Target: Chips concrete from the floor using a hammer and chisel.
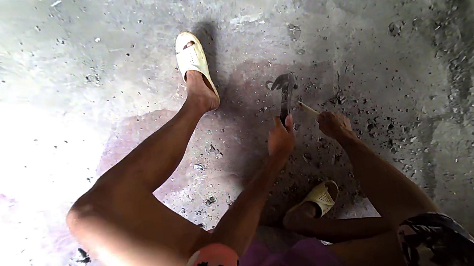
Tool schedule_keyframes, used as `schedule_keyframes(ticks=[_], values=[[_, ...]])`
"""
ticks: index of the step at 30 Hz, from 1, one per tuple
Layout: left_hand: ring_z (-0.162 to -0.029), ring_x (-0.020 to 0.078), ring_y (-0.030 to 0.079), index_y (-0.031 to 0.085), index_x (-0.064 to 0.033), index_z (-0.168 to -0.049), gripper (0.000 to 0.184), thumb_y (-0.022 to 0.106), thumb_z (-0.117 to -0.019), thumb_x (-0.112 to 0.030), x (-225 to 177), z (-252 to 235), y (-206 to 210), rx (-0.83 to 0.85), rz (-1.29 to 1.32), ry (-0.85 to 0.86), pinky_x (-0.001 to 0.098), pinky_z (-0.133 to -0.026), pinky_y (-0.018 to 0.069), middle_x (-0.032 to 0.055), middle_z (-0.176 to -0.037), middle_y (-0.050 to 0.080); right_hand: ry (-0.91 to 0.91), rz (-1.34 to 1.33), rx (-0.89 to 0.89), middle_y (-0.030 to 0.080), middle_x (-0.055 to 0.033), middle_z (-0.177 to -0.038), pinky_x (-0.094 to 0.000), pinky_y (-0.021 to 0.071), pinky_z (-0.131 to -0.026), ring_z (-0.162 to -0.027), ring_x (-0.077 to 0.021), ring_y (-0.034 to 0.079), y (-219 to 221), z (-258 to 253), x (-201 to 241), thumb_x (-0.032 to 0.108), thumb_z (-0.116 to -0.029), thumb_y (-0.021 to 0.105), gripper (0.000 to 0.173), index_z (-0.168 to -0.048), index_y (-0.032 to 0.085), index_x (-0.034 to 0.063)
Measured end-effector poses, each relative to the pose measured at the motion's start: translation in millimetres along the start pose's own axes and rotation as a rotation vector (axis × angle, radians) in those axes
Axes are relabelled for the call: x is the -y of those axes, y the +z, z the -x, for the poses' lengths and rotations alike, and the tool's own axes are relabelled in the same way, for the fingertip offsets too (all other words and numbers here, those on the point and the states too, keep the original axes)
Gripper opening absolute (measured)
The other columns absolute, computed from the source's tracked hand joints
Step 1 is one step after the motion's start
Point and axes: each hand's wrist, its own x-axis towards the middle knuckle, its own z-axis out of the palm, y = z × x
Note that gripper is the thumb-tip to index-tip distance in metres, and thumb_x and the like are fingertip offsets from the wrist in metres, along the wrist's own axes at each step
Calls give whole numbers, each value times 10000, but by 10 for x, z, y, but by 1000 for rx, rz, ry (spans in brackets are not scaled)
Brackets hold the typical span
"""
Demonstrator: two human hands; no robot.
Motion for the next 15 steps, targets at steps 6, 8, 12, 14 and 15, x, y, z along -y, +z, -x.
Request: schedule_keyframes(ticks=[6,8,12,14,15], values=[[-965,385,724,463,-62,-1417,612,317,-1095,-561,258,-279,291,131,-199,-87,576,-813,586,221,-1035,703,26,87,14,710,-224,-1176,-692,506,-883,-1130,-442,671,-35,0,70,293,-1052,485,330,-1178,694,72],[-1033,400,706,495,-46,-1393,610,322,-1097,-551,127,-436,133,179,-200,-106,600,-863,566,237,-1102,693,37,104,12,711,-228,-1171,-693,507,-874,-1131,-442,671,-70,-5,111,280,-1038,511,310,-1157,697,62],[-711,404,681,404,-100,-1410,647,253,-1069,-630,117,53,-23,-26,-10,54,560,-604,569,210,-804,632,25,60,19,708,-235,-1173,-702,497,-888,-1136,-451,664,-5,-63,88,287,-1050,487,330,-1162,697,58],[-638,367,663,399,-97,-1407,634,268,-1073,-619,239,78,128,-81,17,99,525,-556,561,182,-741,609,32,67,42,706,-238,-1175,-700,498,-892,-1136,-449,664,-74,-35,125,277,-1052,490,326,-1156,697,48],[-703,374,689,419,-76,-1401,623,293,-1081,-596,312,-25,211,-53,-33,79,537,-612,574,195,-791,641,40,86,51,705,-236,-1177,-695,499,-893,-1138,-443,665,-118,-22,160,276,-1048,498,321,-1153,695,44]])
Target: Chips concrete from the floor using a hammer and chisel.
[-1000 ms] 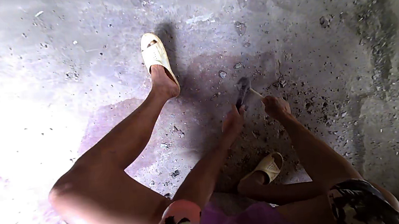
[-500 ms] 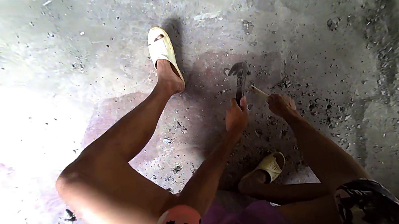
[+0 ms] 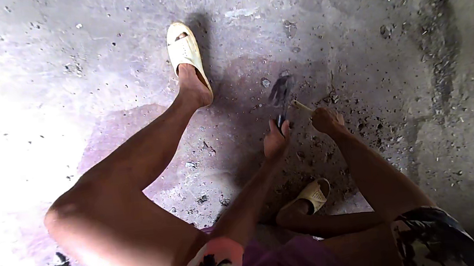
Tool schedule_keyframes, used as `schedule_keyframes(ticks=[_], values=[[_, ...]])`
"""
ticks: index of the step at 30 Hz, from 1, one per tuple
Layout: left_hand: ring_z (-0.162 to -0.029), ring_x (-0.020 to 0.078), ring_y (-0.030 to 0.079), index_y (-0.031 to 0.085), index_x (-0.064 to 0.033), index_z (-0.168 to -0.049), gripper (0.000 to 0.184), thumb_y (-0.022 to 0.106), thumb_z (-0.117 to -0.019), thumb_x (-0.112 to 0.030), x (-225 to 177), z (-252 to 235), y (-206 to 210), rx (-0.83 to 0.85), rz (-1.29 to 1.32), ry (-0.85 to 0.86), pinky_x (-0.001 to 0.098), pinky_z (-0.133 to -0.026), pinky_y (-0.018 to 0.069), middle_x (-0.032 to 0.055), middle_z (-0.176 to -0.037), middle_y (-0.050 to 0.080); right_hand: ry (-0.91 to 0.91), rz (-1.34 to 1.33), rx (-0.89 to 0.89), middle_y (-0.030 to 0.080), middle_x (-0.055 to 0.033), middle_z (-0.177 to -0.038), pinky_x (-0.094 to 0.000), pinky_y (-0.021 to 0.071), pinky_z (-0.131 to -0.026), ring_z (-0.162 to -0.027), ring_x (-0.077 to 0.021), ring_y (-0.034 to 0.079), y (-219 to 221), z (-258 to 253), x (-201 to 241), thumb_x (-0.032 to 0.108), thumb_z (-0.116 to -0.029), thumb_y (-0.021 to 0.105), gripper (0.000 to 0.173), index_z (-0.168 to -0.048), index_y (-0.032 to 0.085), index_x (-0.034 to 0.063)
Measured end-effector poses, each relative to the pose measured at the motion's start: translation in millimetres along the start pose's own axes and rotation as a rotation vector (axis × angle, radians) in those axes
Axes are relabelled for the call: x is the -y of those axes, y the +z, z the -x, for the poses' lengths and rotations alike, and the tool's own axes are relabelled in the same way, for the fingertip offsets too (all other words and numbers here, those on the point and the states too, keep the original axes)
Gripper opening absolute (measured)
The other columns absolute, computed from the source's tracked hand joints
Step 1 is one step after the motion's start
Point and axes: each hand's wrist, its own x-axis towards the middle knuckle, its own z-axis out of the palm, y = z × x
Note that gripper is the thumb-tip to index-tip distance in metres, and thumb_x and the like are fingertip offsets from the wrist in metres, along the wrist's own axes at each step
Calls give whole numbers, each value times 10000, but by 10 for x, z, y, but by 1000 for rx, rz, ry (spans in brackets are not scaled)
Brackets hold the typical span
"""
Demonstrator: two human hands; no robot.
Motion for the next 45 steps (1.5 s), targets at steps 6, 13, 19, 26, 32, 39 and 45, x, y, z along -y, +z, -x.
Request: schedule_keyframes(ticks=[6,13,19,26,32,39,45], values=[[-949,386,720,485,-60,-1375,585,307,-1101,-546,-285,-315,-264,129,-64,-128,575,-809,578,211,-999,702,-8,55,-20,693,-255,-1190,-701,500,-896,-1152,-459,654,-25,6,42,287,-1034,546,328,-1156,693,20],[-976,417,721,464,-75,-1436,604,337,-1093,-556,15,-307,-18,179,-244,-58,611,-803,581,227,-1058,710,13,30,-8,696,-234,-1208,-705,492,-919,-1164,-445,650,17,-68,27,291,-1011,584,317,-1170,701,43],[-925,387,724,477,-51,-1377,591,311,-1100,-547,-291,-359,-454,84,-155,-38,578,-802,578,214,-976,700,-7,-88,-157,703,-196,-1247,-705,476,-950,-1192,-429,647,54,11,-133,456,-1068,485,432,-1260,701,134],[-887,417,726,491,-70,-1407,588,355,-1093,-549,-158,-79,-237,155,-314,111,602,-764,575,216,-932,710,-68,-107,-226,716,-195,-1215,-694,503,-911,-1140,-436,670,-23,61,-230,427,-1059,534,383,-1288,709,175],[-1035,414,708,479,-29,-1401,592,321,-1107,-517,-123,-543,-272,109,-261,-146,598,-855,569,246,-1092,697,-131,-17,-128,714,-197,-1206,-719,488,-915,-1164,-434,655,-300,-279,-270,419,-1033,587,358,-1160,755,129],[-765,354,697,528,-36,-1307,535,334,-1110,-494,-114,-123,-236,82,-71,71,551,-701,569,173,-827,664,-165,-3,-82,716,-230,-1158,-741,479,-913,-1140,-461,656,-519,-315,-209,379,-1023,604,352,-1093,763,73],[-1014,420,710,480,-25,-1411,592,328,-1107,-510,12,-454,-7,221,-302,-89,606,-854,566,250,-1063,700,-143,-15,-46,705,-224,-1199,-714,485,-943,-1170,-446,645,-528,-251,-164,380,-1027,618,342,-1155,755,94]])
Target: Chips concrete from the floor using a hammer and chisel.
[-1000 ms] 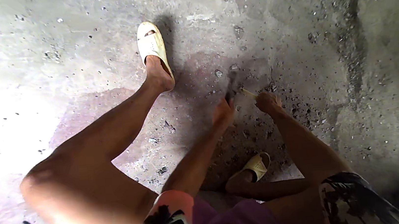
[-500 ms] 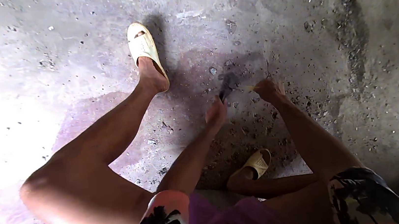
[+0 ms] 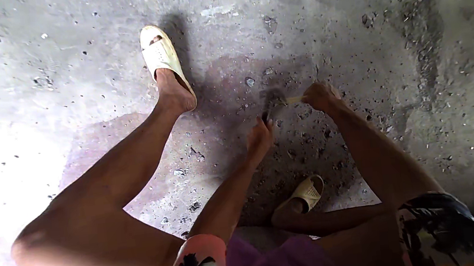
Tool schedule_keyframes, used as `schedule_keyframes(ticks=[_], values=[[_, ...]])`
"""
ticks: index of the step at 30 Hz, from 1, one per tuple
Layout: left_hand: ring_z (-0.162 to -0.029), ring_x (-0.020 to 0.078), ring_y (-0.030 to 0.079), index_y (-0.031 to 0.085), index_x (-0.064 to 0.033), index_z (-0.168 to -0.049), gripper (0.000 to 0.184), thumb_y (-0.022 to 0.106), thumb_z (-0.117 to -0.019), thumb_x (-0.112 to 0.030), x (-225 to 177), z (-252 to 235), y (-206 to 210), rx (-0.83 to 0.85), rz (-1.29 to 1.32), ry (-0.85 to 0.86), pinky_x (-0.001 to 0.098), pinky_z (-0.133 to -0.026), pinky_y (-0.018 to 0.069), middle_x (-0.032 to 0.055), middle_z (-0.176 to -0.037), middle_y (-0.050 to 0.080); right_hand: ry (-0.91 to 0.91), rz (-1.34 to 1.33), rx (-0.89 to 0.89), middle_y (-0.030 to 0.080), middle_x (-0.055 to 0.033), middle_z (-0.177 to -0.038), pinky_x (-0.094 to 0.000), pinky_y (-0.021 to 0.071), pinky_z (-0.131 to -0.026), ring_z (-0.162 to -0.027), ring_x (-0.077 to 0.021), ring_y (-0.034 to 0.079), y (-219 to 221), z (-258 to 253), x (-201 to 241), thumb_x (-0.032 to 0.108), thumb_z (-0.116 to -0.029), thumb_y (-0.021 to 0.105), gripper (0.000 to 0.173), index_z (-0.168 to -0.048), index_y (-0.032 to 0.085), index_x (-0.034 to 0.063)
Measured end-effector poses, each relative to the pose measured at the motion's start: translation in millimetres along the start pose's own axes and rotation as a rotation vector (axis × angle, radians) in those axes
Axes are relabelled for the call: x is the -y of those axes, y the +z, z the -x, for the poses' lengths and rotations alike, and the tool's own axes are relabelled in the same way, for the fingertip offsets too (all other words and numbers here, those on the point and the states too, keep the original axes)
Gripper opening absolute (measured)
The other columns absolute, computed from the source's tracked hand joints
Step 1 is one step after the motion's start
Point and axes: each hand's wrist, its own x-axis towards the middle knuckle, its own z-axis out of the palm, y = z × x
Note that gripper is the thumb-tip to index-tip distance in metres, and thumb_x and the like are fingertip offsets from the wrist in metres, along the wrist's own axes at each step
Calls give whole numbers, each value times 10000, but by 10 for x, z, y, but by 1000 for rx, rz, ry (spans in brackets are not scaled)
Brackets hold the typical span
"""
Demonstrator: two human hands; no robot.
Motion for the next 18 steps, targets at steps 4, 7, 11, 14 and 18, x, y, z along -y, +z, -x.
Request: schedule_keyframes(ticks=[4,7,11,14,18], values=[[-953,398,716,500,-9,-1357,581,309,-1114,-502,42,154,-146,-96,127,-23,568,-827,569,235,-993,694,26,3,-4,707,-220,-1183,-709,492,-920,-1145,-442,653,-56,-35,12,361,-1017,637,324,-1145,754,88],[-768,345,703,545,3,-1273,530,349,-1117,-465,64,311,-76,-169,185,124,524,-710,573,179,-822,665,24,23,2,702,-240,-1184,-722,493,-912,-1148,-463,649,-54,-115,11,355,-1005,650,329,-1123,754,66],[-671,287,661,550,-21,-1225,486,381,-1110,-463,-61,366,57,-148,238,216,469,-640,560,127,-751,622,12,49,-9,707,-244,-1137,-700,512,-896,-1110,-457,665,-47,-79,44,340,-1005,644,326,-1059,749,36],[-847,354,717,523,-7,-1323,527,367,-1114,-465,-5,150,147,-32,108,160,531,-763,583,200,-911,689,-10,54,19,697,-239,-1176,-693,510,-925,-1148,-445,654,-20,-89,27,346,-1020,622,344,-1091,741,31],[-810,384,703,525,-8,-1274,580,326,-1104,-526,-31,72,137,-11,44,183,558,-704,575,220,-884,663,25,-76,-13,679,-276,-1193,-701,513,-918,-1130,-471,656,-49,64,302,246,-1006,627,296,-1122,711,-13]])
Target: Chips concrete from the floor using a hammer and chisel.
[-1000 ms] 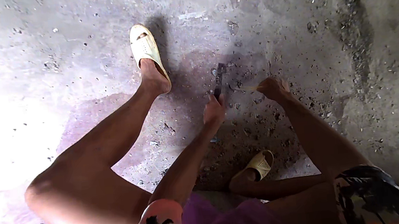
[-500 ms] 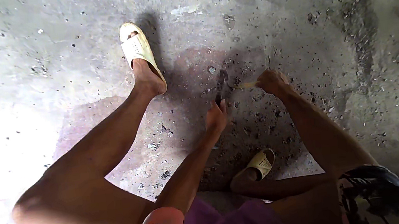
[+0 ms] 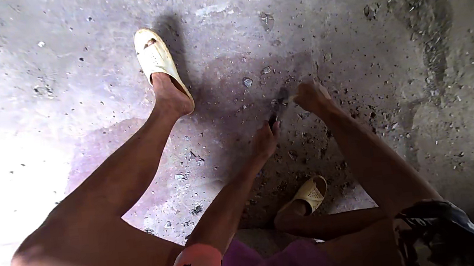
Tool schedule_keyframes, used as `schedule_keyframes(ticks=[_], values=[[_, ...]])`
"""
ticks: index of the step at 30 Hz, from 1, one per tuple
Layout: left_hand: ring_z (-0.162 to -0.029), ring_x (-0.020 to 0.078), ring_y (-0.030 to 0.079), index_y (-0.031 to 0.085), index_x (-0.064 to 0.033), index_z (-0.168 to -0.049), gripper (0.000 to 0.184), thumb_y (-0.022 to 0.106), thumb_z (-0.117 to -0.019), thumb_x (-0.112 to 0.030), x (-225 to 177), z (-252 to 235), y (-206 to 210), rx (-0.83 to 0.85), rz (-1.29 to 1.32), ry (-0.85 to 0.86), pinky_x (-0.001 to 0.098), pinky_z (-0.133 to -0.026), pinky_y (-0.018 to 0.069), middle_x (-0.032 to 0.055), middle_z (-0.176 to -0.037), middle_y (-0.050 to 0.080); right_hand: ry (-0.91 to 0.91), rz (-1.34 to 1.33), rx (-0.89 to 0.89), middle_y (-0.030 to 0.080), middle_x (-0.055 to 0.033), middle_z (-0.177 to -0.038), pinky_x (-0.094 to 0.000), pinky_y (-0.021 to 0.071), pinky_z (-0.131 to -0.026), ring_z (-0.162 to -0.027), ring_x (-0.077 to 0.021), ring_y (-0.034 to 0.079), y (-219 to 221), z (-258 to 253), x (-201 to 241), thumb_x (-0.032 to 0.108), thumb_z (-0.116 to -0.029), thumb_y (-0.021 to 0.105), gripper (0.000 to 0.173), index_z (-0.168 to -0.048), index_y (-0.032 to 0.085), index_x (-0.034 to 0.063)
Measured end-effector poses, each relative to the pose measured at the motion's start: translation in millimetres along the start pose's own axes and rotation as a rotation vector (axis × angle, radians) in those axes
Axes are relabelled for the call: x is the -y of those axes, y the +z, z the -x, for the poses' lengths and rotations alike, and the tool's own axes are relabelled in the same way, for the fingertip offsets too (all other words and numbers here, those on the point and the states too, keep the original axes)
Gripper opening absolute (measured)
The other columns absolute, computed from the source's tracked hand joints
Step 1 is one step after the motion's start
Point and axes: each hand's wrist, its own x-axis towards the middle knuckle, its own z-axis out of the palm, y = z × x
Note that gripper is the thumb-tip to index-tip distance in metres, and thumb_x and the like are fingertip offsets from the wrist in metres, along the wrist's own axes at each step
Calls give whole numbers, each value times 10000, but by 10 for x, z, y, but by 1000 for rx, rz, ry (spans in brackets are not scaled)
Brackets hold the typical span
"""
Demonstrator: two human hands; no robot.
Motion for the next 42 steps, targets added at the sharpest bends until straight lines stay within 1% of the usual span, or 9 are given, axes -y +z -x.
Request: schedule_keyframes(ticks=[5,9,18,24,29,32,36,38,42], values=[[-747,343,696,562,0,-1239,519,382,-1110,-469,-177,226,-46,-72,59,74,526,-693,575,170,-806,660,34,58,-6,652,-298,-1241,-699,509,-916,-1180,-485,631,0,2,62,162,-972,641,260,-1103,685,-59],[-892,374,705,543,-22,-1317,583,321,-1108,-519,-58,-38,-17,25,109,-154,562,-796,568,229,-989,679,48,62,6,675,-255,-1239,-690,505,-939,-1179,-454,640,68,-27,-39,279,-1008,633,308,-1124,724,8],[-533,219,552,551,-25,-1174,557,356,-1097,-542,263,160,-104,53,461,-330,395,-539,534,106,-739,534,86,162,-30,711,-224,-1160,-691,503,-852,-1119,-439,667,105,36,51,364,-997,568,360,-1021,748,53],[-404,131,504,536,-30,-1100,466,421,-1099,-482,216,368,-302,30,866,-225,294,-405,514,24,-590,490,-58,37,-38,726,-217,-1134,-739,481,-874,-1102,-463,667,160,-193,-335,427,-1039,543,380,-1121,765,131],[-564,250,581,587,-35,-1198,600,293,-1102,-549,169,304,-339,-48,516,-309,434,-572,540,127,-750,570,-26,8,-56,713,-171,-1261,-742,456,-950,-1200,-451,639,230,58,-459,446,-1065,524,369,-1295,727,241],[-537,232,576,585,-14,-1113,600,280,-1110,-531,175,311,-225,-111,507,-295,420,-555,546,110,-711,551,-25,30,-78,716,-170,-1255,-740,459,-943,-1189,-451,645,285,8,-491,439,-1063,523,359,-1295,726,255],[-535,281,586,549,-64,-1206,715,225,-1047,-682,56,382,-23,-226,553,-224,458,-501,532,137,-702,555,-8,49,-70,724,-187,-1216,-739,474,-912,-1152,-460,659,247,63,-413,437,-1057,533,342,-1268,738,261],[-658,340,633,520,-85,-1330,775,199,-1025,-720,25,353,134,-250,479,-213,513,-587,539,182,-789,607,-6,61,-70,727,-177,-1212,-729,482,-910,-1152,-448,661,244,49,-408,421,-1053,540,324,-1255,742,266],[-1006,382,694,553,3,-1316,646,313,-1098,-555,53,27,162,-14,284,-271,569,-876,552,246,-1064,677,-17,82,-66,714,-166,-1251,-729,475,-935,-1187,-435,648,357,1,-481,418,-1054,532,333,-1276,730,268]])
